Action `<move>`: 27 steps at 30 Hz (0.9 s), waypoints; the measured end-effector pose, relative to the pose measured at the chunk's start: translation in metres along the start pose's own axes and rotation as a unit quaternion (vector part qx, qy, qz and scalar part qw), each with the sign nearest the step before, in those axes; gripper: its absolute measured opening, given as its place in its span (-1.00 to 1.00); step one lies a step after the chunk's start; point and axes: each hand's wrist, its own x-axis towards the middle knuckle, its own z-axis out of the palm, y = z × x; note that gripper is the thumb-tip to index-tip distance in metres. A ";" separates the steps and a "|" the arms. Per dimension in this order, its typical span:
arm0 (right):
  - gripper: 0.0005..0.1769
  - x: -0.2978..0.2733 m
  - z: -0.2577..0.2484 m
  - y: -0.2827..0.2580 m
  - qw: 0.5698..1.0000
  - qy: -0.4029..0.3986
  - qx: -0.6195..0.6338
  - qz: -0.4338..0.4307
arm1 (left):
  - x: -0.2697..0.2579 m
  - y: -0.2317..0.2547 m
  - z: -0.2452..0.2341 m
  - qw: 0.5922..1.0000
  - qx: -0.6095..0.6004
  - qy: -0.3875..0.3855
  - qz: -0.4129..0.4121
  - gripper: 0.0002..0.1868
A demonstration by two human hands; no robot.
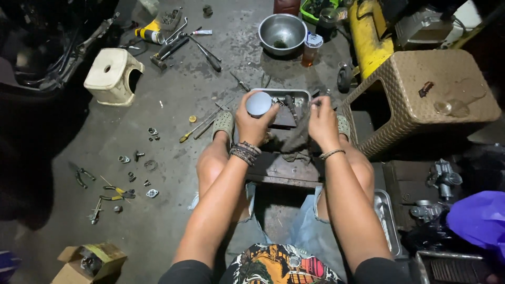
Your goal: The person scrubs a cylindrical metal part with a cloth or abrasive pad while seated. They repeatedly rub the surface, rotate the part, and occasionally dip it into a metal tray containing liquid.
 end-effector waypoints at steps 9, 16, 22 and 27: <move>-0.04 -0.020 -0.038 -0.045 0.956 -0.210 -0.191 0.077 | 0.023 -0.048 0.002 0.987 -0.045 0.070 -0.138 -0.17; -0.33 -0.021 -0.049 0.007 0.953 -0.187 -0.228 0.067 | 0.014 -0.033 0.003 0.984 -0.022 -0.023 -0.174 0.00; -0.38 -0.042 -0.026 0.004 0.935 -0.233 -0.249 -0.103 | 0.013 -0.037 0.017 0.987 -0.025 -0.045 -0.152 -0.09; -0.63 -0.030 0.002 0.037 0.917 -0.180 -0.303 -0.186 | 0.016 -0.056 0.020 0.988 -0.028 -0.033 -0.147 -0.12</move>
